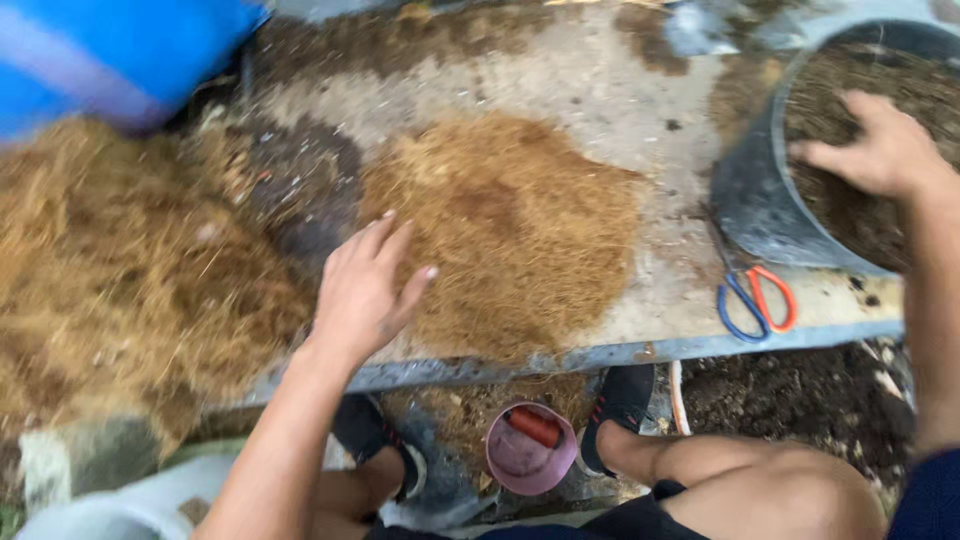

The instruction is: The person gathers loose coconut coir fibers on a workbench, spreads them into a flat circular mat, and presses them down. Then the person scoops soil from a nearby bucket and places it in the center of the coir mat, patting it into a mound.

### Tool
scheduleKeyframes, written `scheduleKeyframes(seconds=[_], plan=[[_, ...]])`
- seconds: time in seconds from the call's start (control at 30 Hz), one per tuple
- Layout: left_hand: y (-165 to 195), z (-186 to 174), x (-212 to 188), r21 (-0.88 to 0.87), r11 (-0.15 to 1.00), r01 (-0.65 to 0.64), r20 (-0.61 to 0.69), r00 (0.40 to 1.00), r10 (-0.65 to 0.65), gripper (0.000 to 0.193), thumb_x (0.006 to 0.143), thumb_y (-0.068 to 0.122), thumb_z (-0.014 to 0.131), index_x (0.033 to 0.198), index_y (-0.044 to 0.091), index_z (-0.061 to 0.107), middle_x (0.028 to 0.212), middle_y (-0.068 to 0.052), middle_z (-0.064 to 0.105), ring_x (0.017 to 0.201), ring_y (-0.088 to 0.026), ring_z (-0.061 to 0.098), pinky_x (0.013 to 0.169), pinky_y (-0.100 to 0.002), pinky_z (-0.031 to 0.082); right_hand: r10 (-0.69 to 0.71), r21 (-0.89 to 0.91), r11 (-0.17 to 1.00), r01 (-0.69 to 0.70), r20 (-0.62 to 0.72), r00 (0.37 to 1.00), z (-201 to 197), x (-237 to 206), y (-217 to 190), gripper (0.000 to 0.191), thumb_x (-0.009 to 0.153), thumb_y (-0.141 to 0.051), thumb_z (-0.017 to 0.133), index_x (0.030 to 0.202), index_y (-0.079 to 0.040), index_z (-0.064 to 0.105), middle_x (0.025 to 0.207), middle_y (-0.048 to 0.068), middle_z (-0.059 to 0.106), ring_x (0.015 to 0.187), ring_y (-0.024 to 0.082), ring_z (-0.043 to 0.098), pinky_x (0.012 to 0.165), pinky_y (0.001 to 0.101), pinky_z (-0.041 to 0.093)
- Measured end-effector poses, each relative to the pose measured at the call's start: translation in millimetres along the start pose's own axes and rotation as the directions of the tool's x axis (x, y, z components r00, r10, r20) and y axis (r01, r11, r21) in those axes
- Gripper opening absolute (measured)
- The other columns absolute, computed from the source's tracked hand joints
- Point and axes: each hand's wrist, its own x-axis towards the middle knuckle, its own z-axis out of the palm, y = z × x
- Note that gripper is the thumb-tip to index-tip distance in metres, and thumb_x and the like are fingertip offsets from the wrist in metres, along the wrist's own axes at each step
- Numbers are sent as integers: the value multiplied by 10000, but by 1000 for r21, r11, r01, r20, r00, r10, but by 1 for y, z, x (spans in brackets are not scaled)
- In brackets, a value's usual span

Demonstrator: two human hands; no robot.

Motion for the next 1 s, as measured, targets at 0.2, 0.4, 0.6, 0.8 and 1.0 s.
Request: scheduleKeyframes(seconds=[0.2,0.4,0.6,0.8,1.0], plan=[[-2,-12,0,-6,1000,27,14,1000,-27,593,952,408,667,1406,44,556,1446,-210,548,1334,-386,505,1103,-523,382,-54,297,950,99,-158,986,30,-23,-32,626,891,-356,827,1281,65,577,1206,247,672,1106,357,663,1053,448,539],[-14,-51,1,57,997,49,-133,990,-41,656,990,420,644,1468,-8,505,1511,-210,518,1402,-351,474,1155,-523,344,137,486,873,-30,-185,973,42,-34,-32,519,938,-276,783,1274,63,580,1185,216,695,1055,319,699,988,445,565],[-30,-97,-21,-106,989,106,-259,957,-130,616,1021,363,689,1479,-14,522,1514,-235,523,1392,-394,490,1154,-512,371,344,707,699,-113,-194,919,36,-35,-30,472,934,-253,756,1269,41,600,1151,191,703,1010,298,721,917,434,599],[-24,-111,-30,-151,985,83,-262,958,-121,610,1017,356,685,1481,-7,526,1520,-237,530,1387,-396,502,1148,-518,365,446,911,409,-51,-151,882,22,-38,-84,430,929,-229,729,1263,19,620,1118,167,711,965,278,742,846,424,633],[-15,-118,-29,-123,991,43,-286,955,-77,614,1033,375,673,1487,-8,516,1517,-242,526,1404,-387,494,1170,-525,364,382,980,192,49,-121,916,-35,-23,-122,394,925,-205,702,1258,-3,640,1084,144,719,920,257,764,775,413,666]])
